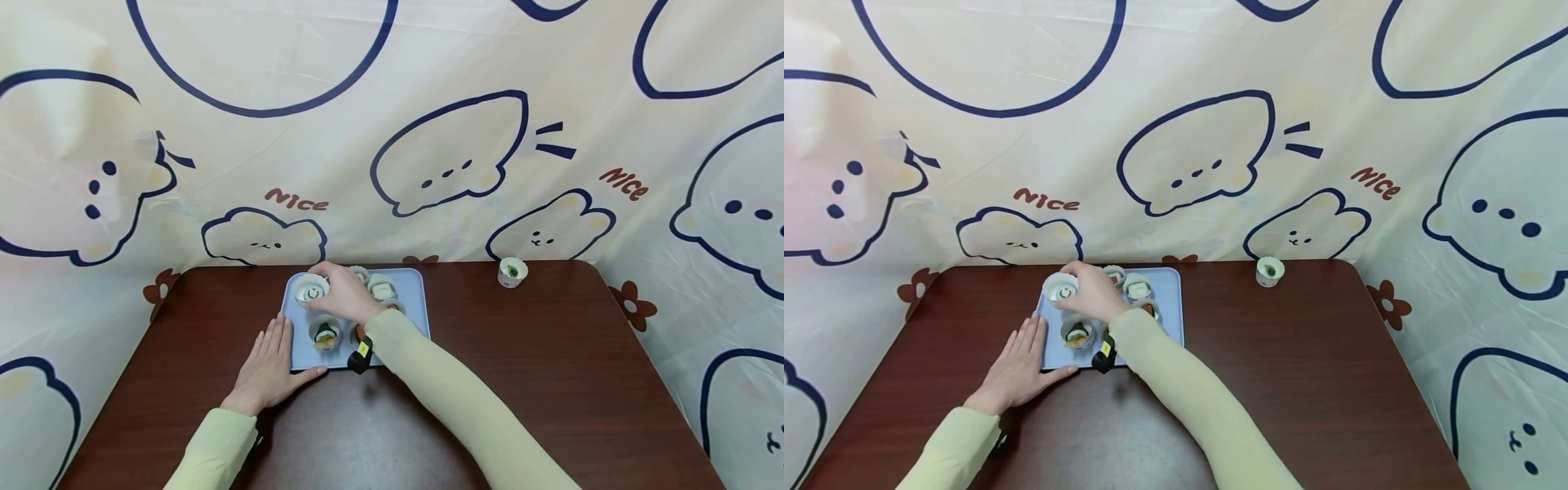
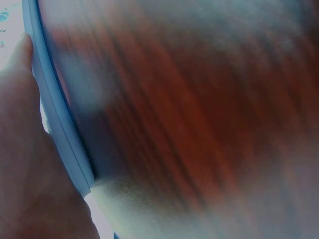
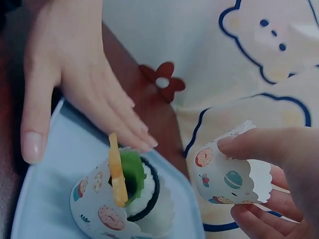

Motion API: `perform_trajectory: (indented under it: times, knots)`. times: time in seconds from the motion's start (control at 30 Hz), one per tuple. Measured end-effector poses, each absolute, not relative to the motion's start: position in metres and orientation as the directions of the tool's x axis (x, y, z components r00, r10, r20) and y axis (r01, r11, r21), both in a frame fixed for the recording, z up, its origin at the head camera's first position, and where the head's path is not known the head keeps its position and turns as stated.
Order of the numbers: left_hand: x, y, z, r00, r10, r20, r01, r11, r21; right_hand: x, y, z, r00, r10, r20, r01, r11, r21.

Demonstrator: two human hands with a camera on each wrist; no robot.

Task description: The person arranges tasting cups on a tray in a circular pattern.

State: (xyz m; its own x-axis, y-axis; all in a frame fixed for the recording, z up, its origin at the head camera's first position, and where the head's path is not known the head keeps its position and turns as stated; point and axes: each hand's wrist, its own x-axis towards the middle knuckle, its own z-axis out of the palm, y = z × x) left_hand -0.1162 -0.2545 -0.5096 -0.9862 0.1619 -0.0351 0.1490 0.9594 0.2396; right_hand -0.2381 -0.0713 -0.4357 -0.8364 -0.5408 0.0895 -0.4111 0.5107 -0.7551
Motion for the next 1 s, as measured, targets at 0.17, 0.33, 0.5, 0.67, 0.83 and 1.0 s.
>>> perform_trajectory:
  times: [0.17,0.33,0.5,0.67,0.83,1.0]
  knots:
    - [-0.117,-0.255,-0.509,-0.986,0.162,-0.038,0.149,0.959,0.24,-0.246,-0.083,-0.444,-0.86,-0.509,0.029,-0.381,0.604,-0.7]
    - [-0.116,-0.254,-0.509,-0.985,0.167,-0.039,0.153,0.957,0.247,-0.251,-0.091,-0.456,-0.874,-0.484,-0.041,-0.352,0.689,-0.633]
    - [-0.115,-0.254,-0.507,-0.985,0.167,-0.036,0.153,0.957,0.245,-0.254,-0.092,-0.462,-0.865,-0.497,-0.068,-0.367,0.719,-0.591]
    - [-0.114,-0.253,-0.505,-0.985,0.172,-0.029,0.159,0.956,0.245,-0.255,-0.09,-0.464,-0.853,-0.517,-0.066,-0.394,0.723,-0.567]
    - [-0.114,-0.252,-0.504,-0.985,0.172,-0.027,0.16,0.957,0.241,-0.256,-0.089,-0.463,-0.843,-0.532,-0.077,-0.405,0.722,-0.561]
    - [-0.113,-0.253,-0.503,-0.985,0.172,-0.026,0.161,0.958,0.238,-0.256,-0.09,-0.462,-0.837,-0.536,-0.106,-0.394,0.726,-0.563]
